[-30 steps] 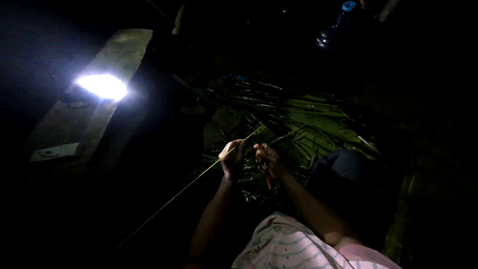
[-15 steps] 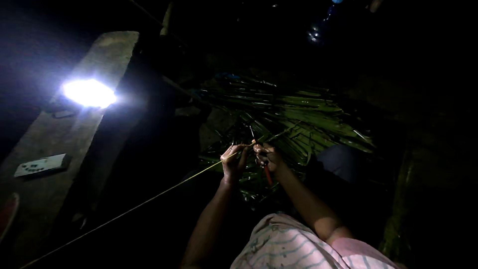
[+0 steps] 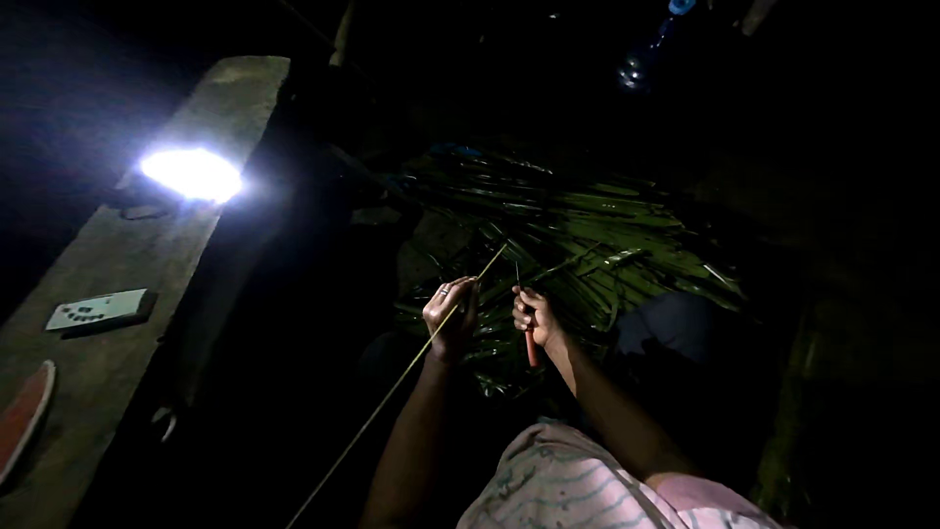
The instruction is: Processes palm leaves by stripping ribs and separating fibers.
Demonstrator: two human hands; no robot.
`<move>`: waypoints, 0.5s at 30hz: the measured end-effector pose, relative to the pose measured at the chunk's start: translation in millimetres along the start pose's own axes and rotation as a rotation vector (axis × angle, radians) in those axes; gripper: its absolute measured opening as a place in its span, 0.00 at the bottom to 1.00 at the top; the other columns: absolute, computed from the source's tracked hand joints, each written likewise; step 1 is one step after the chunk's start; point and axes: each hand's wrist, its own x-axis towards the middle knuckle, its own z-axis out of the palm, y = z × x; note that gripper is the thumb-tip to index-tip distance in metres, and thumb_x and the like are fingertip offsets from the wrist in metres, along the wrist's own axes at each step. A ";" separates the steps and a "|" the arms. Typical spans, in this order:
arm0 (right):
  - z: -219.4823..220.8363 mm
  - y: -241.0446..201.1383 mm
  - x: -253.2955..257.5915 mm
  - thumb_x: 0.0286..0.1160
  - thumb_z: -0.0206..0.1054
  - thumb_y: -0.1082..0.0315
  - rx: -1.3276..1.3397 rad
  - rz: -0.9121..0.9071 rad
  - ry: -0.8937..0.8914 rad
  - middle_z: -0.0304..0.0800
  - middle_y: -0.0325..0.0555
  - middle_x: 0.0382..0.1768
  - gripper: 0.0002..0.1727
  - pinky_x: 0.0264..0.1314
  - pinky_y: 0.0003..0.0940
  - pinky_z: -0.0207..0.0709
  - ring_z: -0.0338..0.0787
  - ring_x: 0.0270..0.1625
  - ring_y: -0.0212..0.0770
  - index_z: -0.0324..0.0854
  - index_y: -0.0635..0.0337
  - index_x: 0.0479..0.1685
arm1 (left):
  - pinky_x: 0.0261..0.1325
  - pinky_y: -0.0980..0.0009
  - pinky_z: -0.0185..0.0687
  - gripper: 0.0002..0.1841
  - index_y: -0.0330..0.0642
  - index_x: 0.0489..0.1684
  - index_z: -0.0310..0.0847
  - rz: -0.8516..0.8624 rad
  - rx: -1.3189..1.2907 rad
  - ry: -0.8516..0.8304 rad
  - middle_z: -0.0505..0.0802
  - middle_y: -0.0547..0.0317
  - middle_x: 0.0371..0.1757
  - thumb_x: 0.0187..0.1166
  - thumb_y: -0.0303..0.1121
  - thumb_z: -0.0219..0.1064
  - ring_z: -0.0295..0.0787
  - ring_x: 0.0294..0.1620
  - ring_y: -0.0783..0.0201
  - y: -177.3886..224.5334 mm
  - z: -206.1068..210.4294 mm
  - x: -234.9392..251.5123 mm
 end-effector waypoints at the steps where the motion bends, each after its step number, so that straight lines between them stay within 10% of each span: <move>1: 9.2 -8.6 -8.7 0.92 0.41 0.66 0.010 -0.032 -0.168 0.72 0.30 0.19 0.15 0.11 0.17 0.66 0.67 0.11 0.24 0.72 0.55 0.63 | 0.53 0.71 0.91 0.07 0.34 0.37 0.94 0.033 0.031 -0.001 0.98 0.49 0.42 0.75 0.27 0.70 0.97 0.46 0.63 0.8 0.1 0.5; 5: 50.6 -34.9 -43.3 0.87 0.50 0.65 -0.181 -0.040 -0.403 0.71 0.32 0.21 0.21 0.14 0.20 0.66 0.68 0.14 0.26 0.66 0.54 0.76 | 0.52 0.71 0.91 0.06 0.39 0.38 0.95 0.153 0.061 -0.055 0.98 0.53 0.44 0.77 0.27 0.70 0.96 0.47 0.64 8.3 1.9 4.1; 15: 7.2 -44.1 -16.3 0.85 0.54 0.64 0.184 0.000 -0.431 0.79 0.30 0.22 0.10 0.13 0.15 0.68 0.70 0.12 0.22 0.78 0.50 0.56 | 0.55 0.69 0.91 0.06 0.40 0.36 0.94 0.217 -0.054 -0.134 0.98 0.53 0.44 0.79 0.27 0.69 0.96 0.48 0.63 9.5 -0.2 0.3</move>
